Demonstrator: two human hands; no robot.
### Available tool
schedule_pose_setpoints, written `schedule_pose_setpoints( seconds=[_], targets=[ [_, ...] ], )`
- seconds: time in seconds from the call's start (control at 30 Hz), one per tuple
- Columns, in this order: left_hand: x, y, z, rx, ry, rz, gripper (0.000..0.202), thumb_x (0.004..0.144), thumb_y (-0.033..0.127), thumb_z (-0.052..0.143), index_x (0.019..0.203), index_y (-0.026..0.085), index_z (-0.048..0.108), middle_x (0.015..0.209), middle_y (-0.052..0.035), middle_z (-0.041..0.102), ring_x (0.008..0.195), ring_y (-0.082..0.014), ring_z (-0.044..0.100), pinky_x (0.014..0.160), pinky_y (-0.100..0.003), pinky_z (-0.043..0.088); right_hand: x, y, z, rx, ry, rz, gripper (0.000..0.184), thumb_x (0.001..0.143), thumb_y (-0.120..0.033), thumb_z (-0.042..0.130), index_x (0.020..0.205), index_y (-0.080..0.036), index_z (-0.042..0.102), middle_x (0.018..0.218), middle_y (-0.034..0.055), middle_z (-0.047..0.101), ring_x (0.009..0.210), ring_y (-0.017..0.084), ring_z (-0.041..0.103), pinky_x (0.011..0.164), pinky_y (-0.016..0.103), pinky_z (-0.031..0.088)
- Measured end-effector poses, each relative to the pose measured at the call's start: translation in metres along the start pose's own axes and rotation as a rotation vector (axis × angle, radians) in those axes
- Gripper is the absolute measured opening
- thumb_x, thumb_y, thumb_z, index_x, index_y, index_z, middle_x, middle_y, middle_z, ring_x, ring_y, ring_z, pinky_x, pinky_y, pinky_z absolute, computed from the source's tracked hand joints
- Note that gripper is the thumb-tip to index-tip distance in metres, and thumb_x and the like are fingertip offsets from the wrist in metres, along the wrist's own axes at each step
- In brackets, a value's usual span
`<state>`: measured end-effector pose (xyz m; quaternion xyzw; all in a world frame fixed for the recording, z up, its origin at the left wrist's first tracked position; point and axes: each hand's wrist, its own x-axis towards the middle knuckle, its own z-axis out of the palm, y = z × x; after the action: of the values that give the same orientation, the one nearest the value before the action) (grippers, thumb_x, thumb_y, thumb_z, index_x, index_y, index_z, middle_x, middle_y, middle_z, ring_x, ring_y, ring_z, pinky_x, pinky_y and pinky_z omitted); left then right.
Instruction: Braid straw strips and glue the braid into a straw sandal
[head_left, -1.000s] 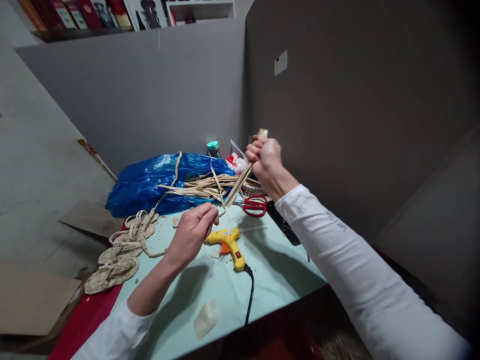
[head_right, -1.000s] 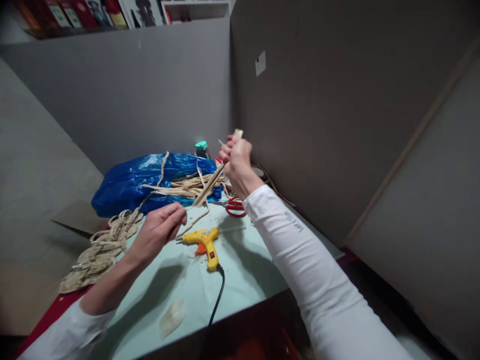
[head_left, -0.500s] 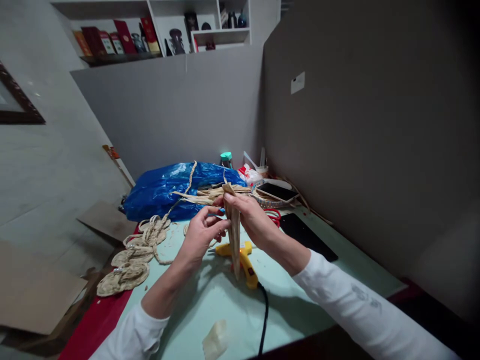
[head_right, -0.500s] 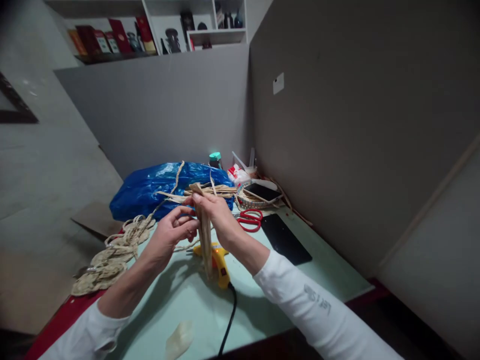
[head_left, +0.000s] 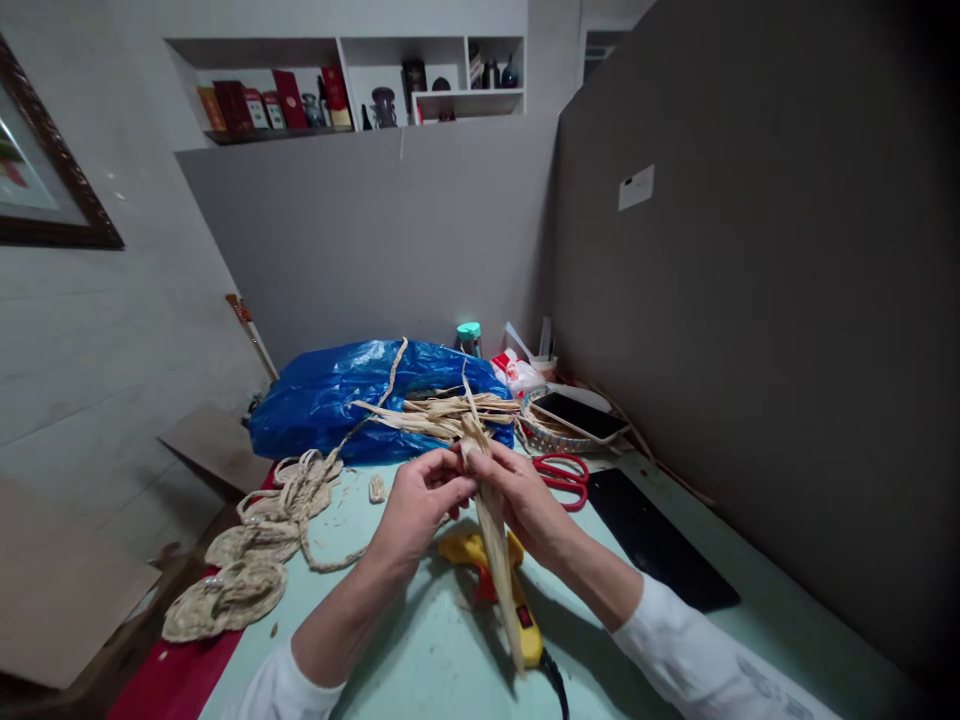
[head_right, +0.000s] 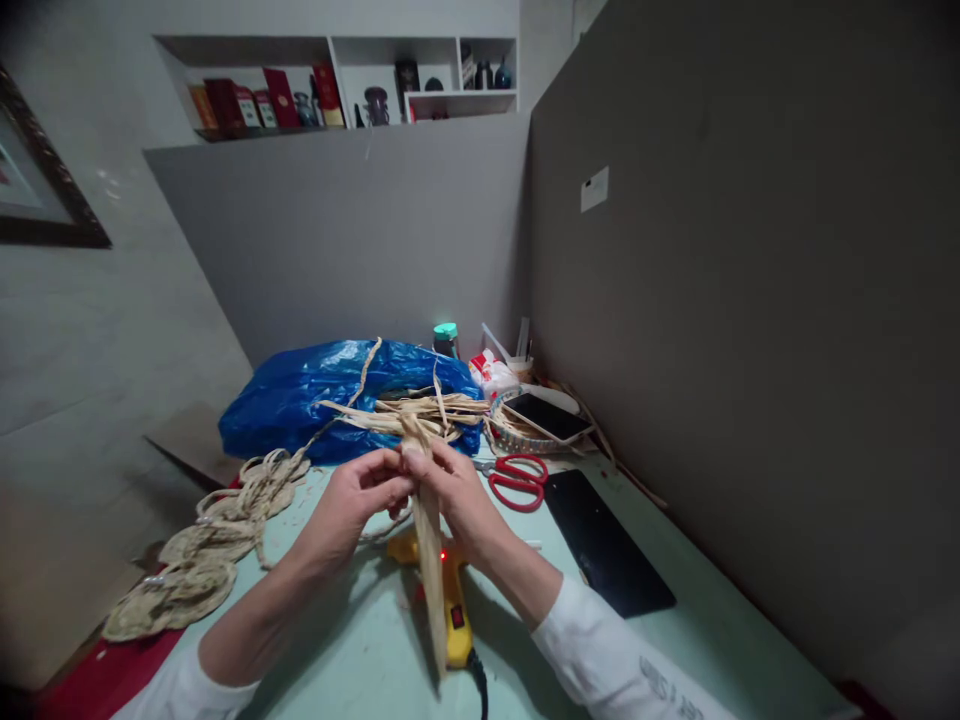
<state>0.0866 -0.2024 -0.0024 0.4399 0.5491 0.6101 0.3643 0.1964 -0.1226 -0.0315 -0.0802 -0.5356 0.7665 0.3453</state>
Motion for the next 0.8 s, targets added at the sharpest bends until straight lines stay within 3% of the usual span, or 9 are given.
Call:
schedule_pose_setpoints(
  seconds=[0.2, 0.3, 0.47, 0.6, 0.8],
  targets=[
    [0.005, -0.002, -0.01, -0.094, 0.05, -0.001, 0.021, 0.07, 0.026, 0.073, 0.084, 0.011, 0.07, 0.075, -0.0039, 0.067, 0.066, -0.0128, 0.056, 0.059, -0.023, 0.047, -0.006, 0.004, -0.006, -0.076, 0.077, 0.023, 0.023, 0.075, -0.03, 0.077, 0.09, -0.016, 0.068, 0.086, 0.002, 0.068, 0.081, 0.016, 0.06, 0.075, 0.025, 0.044],
    [0.006, -0.003, -0.011, -0.137, 0.035, -0.013, 0.023, 0.07, 0.024, 0.073, 0.087, 0.009, 0.072, 0.079, -0.0066, 0.069, 0.07, -0.0143, 0.058, 0.064, -0.025, 0.049, -0.006, 0.005, -0.007, -0.057, 0.141, 0.054, 0.022, 0.075, -0.033, 0.076, 0.085, -0.016, 0.065, 0.081, 0.0015, 0.067, 0.074, 0.015, 0.059, 0.07, 0.025, 0.043],
    [0.007, -0.001, -0.009, -0.194, 0.022, -0.022, 0.018, 0.068, 0.019, 0.072, 0.084, 0.01, 0.073, 0.077, -0.005, 0.068, 0.064, -0.0099, 0.054, 0.059, -0.02, 0.045, -0.009, -0.001, -0.005, -0.022, 0.2, 0.088, 0.026, 0.076, -0.039, 0.073, 0.082, -0.017, 0.06, 0.073, -0.0006, 0.062, 0.065, 0.013, 0.056, 0.064, 0.024, 0.042],
    [0.005, 0.001, -0.008, -0.21, 0.017, -0.027, 0.014, 0.069, 0.018, 0.07, 0.081, 0.01, 0.072, 0.076, -0.0042, 0.066, 0.061, -0.009, 0.051, 0.056, -0.02, 0.043, -0.01, -0.006, -0.004, -0.084, 0.237, 0.047, 0.028, 0.075, -0.04, 0.074, 0.08, -0.016, 0.06, 0.071, -0.0014, 0.06, 0.063, 0.011, 0.052, 0.06, 0.022, 0.039],
    [-0.001, -0.004, 0.0, -0.153, -0.008, -0.016, 0.021, 0.075, 0.024, 0.07, 0.093, 0.013, 0.068, 0.081, -0.0039, 0.064, 0.071, -0.0132, 0.054, 0.062, -0.023, 0.046, -0.009, -0.006, -0.002, -0.224, 0.303, -0.063, 0.028, 0.075, -0.04, 0.075, 0.08, -0.016, 0.062, 0.075, -0.002, 0.06, 0.07, 0.012, 0.05, 0.067, 0.023, 0.04]
  ],
)
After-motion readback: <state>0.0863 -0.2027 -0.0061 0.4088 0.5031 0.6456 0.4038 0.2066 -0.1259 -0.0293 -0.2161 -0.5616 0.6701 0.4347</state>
